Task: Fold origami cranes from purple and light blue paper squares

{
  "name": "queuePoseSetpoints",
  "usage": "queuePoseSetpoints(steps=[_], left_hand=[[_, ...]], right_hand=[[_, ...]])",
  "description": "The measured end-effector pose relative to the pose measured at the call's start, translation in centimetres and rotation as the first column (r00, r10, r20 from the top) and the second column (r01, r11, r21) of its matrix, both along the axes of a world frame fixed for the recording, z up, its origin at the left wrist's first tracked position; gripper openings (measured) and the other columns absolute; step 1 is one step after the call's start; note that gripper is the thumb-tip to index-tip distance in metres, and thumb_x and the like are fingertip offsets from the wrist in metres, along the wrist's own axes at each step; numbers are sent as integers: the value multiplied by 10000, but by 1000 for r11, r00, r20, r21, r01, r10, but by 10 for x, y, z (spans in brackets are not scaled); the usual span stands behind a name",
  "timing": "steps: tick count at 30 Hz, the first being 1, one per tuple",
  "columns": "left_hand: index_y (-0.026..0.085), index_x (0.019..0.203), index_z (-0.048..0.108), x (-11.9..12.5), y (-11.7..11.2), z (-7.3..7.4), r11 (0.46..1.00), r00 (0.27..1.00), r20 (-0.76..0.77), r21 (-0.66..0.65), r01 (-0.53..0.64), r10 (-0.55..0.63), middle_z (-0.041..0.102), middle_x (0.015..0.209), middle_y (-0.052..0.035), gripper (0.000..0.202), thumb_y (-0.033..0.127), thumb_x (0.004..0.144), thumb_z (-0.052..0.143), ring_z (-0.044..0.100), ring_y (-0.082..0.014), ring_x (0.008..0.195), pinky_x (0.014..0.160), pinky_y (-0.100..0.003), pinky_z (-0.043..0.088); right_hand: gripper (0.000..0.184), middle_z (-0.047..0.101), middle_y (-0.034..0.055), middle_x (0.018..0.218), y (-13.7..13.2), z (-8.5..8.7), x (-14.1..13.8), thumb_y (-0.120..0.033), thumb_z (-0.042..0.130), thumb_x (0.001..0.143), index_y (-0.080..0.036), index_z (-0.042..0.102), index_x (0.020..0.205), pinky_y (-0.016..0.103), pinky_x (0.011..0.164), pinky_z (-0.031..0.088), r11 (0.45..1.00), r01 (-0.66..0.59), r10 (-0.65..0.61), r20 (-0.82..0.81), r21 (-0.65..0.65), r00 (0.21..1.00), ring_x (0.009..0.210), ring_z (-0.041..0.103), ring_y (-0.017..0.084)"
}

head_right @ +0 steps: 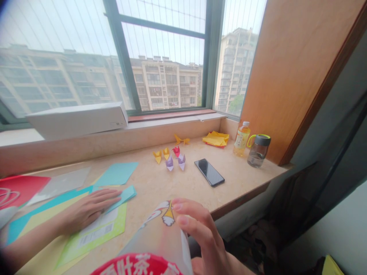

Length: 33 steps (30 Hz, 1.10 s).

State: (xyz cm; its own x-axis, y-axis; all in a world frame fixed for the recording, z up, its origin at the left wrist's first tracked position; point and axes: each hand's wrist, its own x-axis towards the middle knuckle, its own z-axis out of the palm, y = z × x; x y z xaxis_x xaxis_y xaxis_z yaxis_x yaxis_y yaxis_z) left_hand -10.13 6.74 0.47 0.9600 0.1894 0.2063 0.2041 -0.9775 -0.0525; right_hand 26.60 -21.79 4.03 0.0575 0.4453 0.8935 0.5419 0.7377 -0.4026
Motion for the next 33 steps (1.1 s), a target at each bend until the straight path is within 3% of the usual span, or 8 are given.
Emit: queuePoseSetpoints(steps=[9,21,33], left_hand=[[362,1462,442,2,-5,5,1000,1000,-19,20,-3,4,547,1438,-12,526,176,971,419,546,-235,1295,1083,-378,464],[353,1483,408,-3,1,-3,1000,997,-70,14,-18,19,513,1468,-23,547,172,966,415,521,-253,1320,1094,-429,457],[353,1447,468,2,-4,2,1000,1000,-8,-25,-13,12,561,1422,-32,505,183,975,409,560,-247,1283,1082,-421,477]], right_hand=[[702,628,140,1266,2,5,-2,-364,730,831,-278,392,1440,416,856,620,999,-32,30,52,41,998,1140,657,327],[650,603,143,1283,1,9,-4,-335,693,872,-265,390,1442,428,871,617,997,-70,70,36,25,997,1183,629,318],[664,613,144,1272,5,9,-7,-385,715,852,-248,411,1426,445,834,628,996,-68,67,24,63,997,1159,643,327]])
